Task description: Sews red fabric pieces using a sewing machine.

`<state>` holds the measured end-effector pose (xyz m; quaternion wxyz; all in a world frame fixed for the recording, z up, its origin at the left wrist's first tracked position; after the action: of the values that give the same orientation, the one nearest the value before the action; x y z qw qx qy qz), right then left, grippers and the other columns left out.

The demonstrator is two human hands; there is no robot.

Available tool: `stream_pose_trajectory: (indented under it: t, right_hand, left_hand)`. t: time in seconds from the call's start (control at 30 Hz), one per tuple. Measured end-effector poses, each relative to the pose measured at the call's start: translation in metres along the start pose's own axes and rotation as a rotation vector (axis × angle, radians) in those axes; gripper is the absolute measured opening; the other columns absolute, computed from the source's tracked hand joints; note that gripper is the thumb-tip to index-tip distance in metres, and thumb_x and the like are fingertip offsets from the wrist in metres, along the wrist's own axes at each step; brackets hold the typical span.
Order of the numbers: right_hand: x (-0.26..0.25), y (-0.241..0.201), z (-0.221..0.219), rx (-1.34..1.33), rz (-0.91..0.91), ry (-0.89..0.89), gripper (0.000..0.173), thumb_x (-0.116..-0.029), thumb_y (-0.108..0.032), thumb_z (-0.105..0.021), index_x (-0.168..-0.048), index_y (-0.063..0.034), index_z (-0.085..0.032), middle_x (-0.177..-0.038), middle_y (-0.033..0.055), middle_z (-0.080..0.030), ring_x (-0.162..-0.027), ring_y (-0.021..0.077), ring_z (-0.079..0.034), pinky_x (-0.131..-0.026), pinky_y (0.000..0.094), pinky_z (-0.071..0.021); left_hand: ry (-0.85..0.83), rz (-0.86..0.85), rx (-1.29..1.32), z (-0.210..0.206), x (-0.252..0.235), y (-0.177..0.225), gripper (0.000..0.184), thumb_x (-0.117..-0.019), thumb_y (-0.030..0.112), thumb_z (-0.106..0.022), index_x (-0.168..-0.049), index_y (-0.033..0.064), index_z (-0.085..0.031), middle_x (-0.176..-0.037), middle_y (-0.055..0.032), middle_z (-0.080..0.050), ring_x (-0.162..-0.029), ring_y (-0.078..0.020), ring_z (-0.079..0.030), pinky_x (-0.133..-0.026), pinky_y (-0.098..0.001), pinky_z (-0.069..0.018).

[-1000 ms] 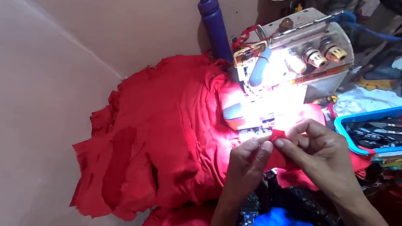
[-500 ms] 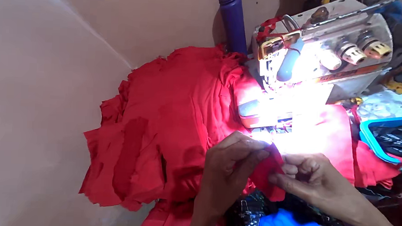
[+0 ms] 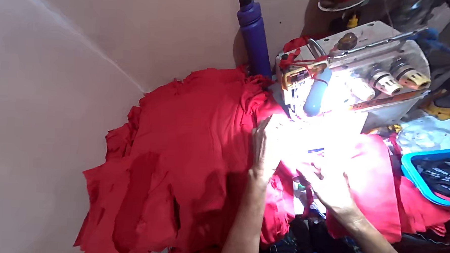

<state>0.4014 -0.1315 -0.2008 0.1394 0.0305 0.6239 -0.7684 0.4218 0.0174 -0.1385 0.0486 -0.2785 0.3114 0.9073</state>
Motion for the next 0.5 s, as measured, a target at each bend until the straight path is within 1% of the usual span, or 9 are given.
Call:
stream_pose_trajectory:
  t: [0.07, 0.13, 0.23, 0.27, 0.3, 0.33, 0.37, 0.43, 0.5]
  right_hand:
    - [0.003, 0.003, 0.002, 0.049, 0.006, 0.021, 0.026, -0.097, -0.024, -0.063, -0.101, 0.0001, -0.072, -0.078, 0.0011, -0.07, -0.07, 0.0029, -0.067, -0.069, 0.0234, -0.0578]
    - [0.013, 0.002, 0.005, 0.09, 0.046, 0.047, 0.028, -0.0946, -0.024, -0.064, -0.101, 0.0014, -0.073, -0.083, 0.0048, -0.071, -0.074, 0.0049, -0.066, -0.07, 0.0244, -0.0553]
    - [0.027, 0.004, 0.011, 0.077, 0.121, 0.095, 0.025, -0.0935, -0.022, -0.064, -0.092, 0.0006, -0.075, -0.099, 0.0093, -0.074, -0.085, 0.0022, -0.069, -0.076, 0.0185, -0.0563]
    - [0.03, 0.005, 0.013, 0.049, 0.13, 0.11, 0.024, -0.0941, -0.021, -0.064, -0.09, -0.0003, -0.075, -0.1, 0.0081, -0.074, -0.087, -0.0004, -0.068, -0.078, 0.0157, -0.0554]
    - [0.032, 0.006, 0.015, 0.019, 0.135, 0.121, 0.022, -0.0945, -0.021, -0.065, -0.091, -0.0009, -0.075, -0.101, 0.007, -0.074, -0.088, -0.0021, -0.067, -0.079, 0.0139, -0.055]
    - [0.031, 0.006, 0.016, 0.001, 0.135, 0.134, 0.021, -0.0941, -0.02, -0.065, -0.092, -0.0008, -0.074, -0.1, 0.0057, -0.073, -0.086, -0.0032, -0.067, -0.077, 0.013, -0.0555]
    - [0.028, 0.006, 0.016, -0.013, 0.133, 0.152, 0.02, -0.0936, -0.019, -0.066, -0.094, -0.0001, -0.073, -0.094, 0.0035, -0.073, -0.08, -0.0037, -0.067, -0.073, 0.013, -0.0563]
    - [0.019, 0.005, 0.015, -0.036, 0.12, 0.162, 0.024, -0.0941, -0.017, -0.066, -0.106, 0.0033, -0.07, -0.084, -0.0009, -0.071, -0.072, -0.0028, -0.068, -0.068, 0.015, -0.0582]
    - [0.009, 0.003, 0.015, -0.064, 0.131, 0.177, 0.027, -0.0939, -0.014, -0.065, -0.112, 0.0059, -0.065, -0.078, -0.0039, -0.07, -0.068, -0.003, -0.068, -0.065, 0.015, -0.0591]
  left_hand:
    - [0.071, -0.047, -0.166, -0.006, 0.0, 0.006, 0.016, -0.0899, 0.011, -0.073, -0.105, 0.0043, -0.072, -0.106, -0.0155, -0.066, -0.099, -0.0332, -0.062, -0.08, -0.0514, -0.0454]
    - [0.165, -0.131, -0.281, -0.013, 0.008, 0.013, 0.009, -0.0877, 0.011, -0.074, -0.094, 0.0053, -0.077, -0.101, -0.0154, -0.07, -0.095, -0.033, -0.063, -0.077, -0.0489, -0.0454]
    - [0.225, -0.17, -0.348, -0.022, 0.035, 0.025, 0.009, -0.0876, 0.014, -0.072, -0.087, 0.0074, -0.079, -0.096, -0.0132, -0.074, -0.094, -0.0307, -0.068, -0.085, -0.0466, -0.0478]
    - [0.239, -0.161, -0.368, -0.025, 0.042, 0.028, 0.01, -0.0885, 0.015, -0.071, -0.089, 0.009, -0.08, -0.094, -0.0111, -0.074, -0.092, -0.0286, -0.068, -0.087, -0.0451, -0.0477]
    - [0.243, -0.134, -0.369, -0.028, 0.047, 0.031, 0.011, -0.0887, 0.015, -0.071, -0.092, 0.0095, -0.081, -0.096, -0.0106, -0.075, -0.094, -0.0282, -0.069, -0.09, -0.0447, -0.0479]
    - [0.246, -0.111, -0.355, -0.03, 0.05, 0.032, 0.012, -0.0871, 0.013, -0.071, -0.092, 0.0082, -0.081, -0.097, -0.0114, -0.076, -0.097, -0.0293, -0.069, -0.093, -0.045, -0.0481]
    - [0.249, -0.095, -0.333, -0.033, 0.051, 0.031, 0.014, -0.0864, 0.012, -0.071, -0.094, 0.0069, -0.08, -0.1, -0.0119, -0.076, -0.1, -0.03, -0.069, -0.095, -0.0448, -0.0484]
    - [0.214, -0.041, -0.295, -0.036, 0.045, 0.028, 0.022, -0.0894, 0.014, -0.07, -0.107, 0.0053, -0.079, -0.114, -0.0123, -0.075, -0.113, -0.031, -0.068, -0.102, -0.0449, -0.048]
    - [0.181, 0.015, -0.266, -0.037, 0.037, 0.027, 0.027, -0.0916, 0.014, -0.069, -0.116, 0.0053, -0.076, -0.122, -0.013, -0.073, -0.119, -0.031, -0.065, -0.105, -0.0453, -0.047]
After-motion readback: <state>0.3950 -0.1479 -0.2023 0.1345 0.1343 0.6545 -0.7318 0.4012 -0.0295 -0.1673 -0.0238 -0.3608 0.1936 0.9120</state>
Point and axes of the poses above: each hand's wrist, its own x-axis away from the middle knuckle, its own z-axis out of the back of the hand, y = z × x, the point moved 3 cm from there along -x, towards the middle knuckle
